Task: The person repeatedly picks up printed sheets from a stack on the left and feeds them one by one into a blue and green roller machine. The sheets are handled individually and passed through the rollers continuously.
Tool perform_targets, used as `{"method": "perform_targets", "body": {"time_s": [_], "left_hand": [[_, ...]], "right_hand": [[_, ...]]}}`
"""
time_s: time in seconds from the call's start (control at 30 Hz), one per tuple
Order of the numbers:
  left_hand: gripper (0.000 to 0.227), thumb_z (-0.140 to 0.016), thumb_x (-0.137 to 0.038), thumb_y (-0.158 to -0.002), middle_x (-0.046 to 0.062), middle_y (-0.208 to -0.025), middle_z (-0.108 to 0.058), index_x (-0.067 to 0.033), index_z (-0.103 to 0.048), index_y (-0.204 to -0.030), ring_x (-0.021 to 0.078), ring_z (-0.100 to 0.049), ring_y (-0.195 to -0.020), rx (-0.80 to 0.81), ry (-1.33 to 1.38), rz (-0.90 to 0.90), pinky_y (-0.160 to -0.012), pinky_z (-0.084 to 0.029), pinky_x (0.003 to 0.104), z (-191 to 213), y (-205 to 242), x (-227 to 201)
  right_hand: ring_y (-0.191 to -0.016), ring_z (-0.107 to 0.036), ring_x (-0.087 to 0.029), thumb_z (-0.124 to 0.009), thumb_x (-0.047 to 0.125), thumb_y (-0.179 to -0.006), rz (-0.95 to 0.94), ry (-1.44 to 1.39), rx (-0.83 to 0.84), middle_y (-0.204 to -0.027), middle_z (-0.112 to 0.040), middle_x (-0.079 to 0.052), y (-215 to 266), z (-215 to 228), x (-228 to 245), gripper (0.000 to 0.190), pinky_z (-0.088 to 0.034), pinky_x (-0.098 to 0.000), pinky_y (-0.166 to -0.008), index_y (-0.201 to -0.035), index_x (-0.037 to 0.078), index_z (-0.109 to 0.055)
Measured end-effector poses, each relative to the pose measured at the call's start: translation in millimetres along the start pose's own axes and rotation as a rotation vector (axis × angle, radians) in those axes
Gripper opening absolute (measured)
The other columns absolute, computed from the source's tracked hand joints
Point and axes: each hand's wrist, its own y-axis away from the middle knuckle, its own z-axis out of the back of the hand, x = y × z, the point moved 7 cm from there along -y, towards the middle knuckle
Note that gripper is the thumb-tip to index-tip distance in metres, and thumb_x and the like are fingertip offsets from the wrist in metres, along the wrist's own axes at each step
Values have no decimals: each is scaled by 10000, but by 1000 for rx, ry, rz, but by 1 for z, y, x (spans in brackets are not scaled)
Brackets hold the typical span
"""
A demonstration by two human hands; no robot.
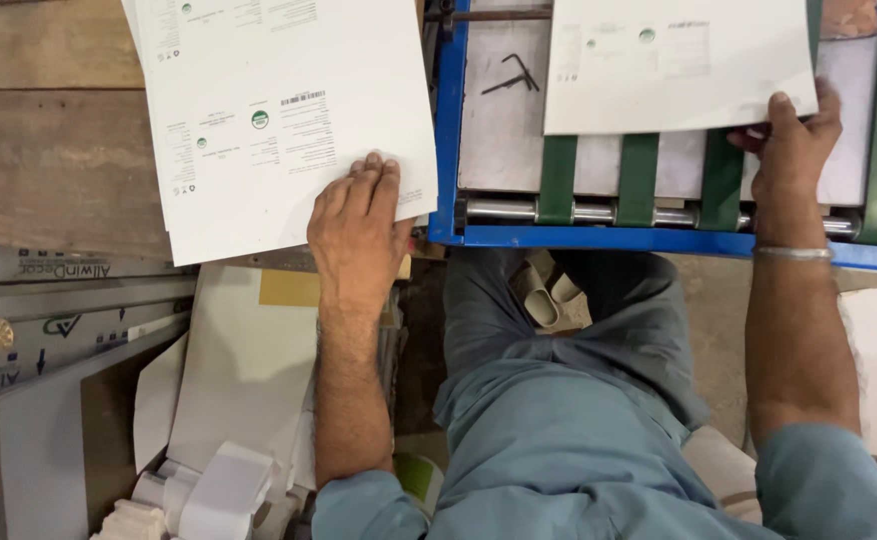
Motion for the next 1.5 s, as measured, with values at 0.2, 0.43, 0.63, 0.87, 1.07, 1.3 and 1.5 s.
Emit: {"method": "perform_targets", "body": {"time_s": [0.2, 0.43, 0.63, 0.87, 1.07, 1.3, 1.5], "left_hand": [[628, -844, -236, -781, 183, -1350, -666, 11, -665, -1330, 332, -621, -1246, 101, 60, -13, -1051, -498, 466, 12, -3, -2], [409, -637, -64, -1005, 87, -1419, -693, -111, -671, -1410, 244, -643, -1327, -18, 368, 130, -1158, -512, 427, 19, -1, 36], [567, -641, -99, -836, 243, -1363, -601, 115, -586, -1358, 365, -542, -1314, 82, 205, -66, -1204, -322, 542, -24, 7, -78], [554, -580, -415, -1022, 186, -1487, -545, 5, -591, -1383, 339, -452, -1432, 263, 170, -290, -1232, -244, 628, -37, 19, -154], [611, -652, -412, -979, 244, -1491, -517, 47, -581, -1376, 380, -459, -1426, 147, -120, 13, -1191, -300, 602, -8, 0, -32], [427, -673, -30, -986, 167, -1459, -599, 10, -611, -1406, 306, -554, -1398, 29, -156, 13, -1187, -451, 455, -15, 10, -5], [462, -698, -116, -945, 216, -1408, -623, 45, -613, -1370, 354, -573, -1335, 50, -109, 0, -1129, -459, 492, -3, 6, -15]], "right_hand": [[-742, -702, -214, -600, 45, -1013, 85, 299, -95, -1297, -518, -147, 23, 10, 1, 473, -638, -259, -560, -1428, 0, -377], [-836, -723, -205, -615, 142, -1128, -182, -84, 200, -1198, -657, -161, 109, -21, -31, 254, -624, -311, -707, -1325, -18, -611], [-1118, -679, -235, -588, 199, -1037, -201, -277, 757, -1356, -625, -143, 208, -136, 57, 474, -626, -379, -902, -1454, -5, -494], [-1236, -640, -247, -649, 51, -1013, -355, -562, 186, -1358, -629, -117, 189, -120, 44, 499, -583, -369, -1040, -1475, -34, -479], [-1303, -643, -271, -613, -86, -988, -96, -490, -53, -1397, -615, -142, 140, -10, 39, 457, -566, -388, -1152, -1431, -49, -506], [-1266, -674, -291, -618, -39, -1031, -120, -321, -210, -1390, -630, -166, 179, 68, -17, 407, -625, -431, -1068, -1429, -44, -532], [-1236, -671, -272, -626, -4, -1033, -180, -288, -221, -1379, -623, -150, 179, 64, -46, 415, -608, -407, -1022, -1434, -16, -520]]}}
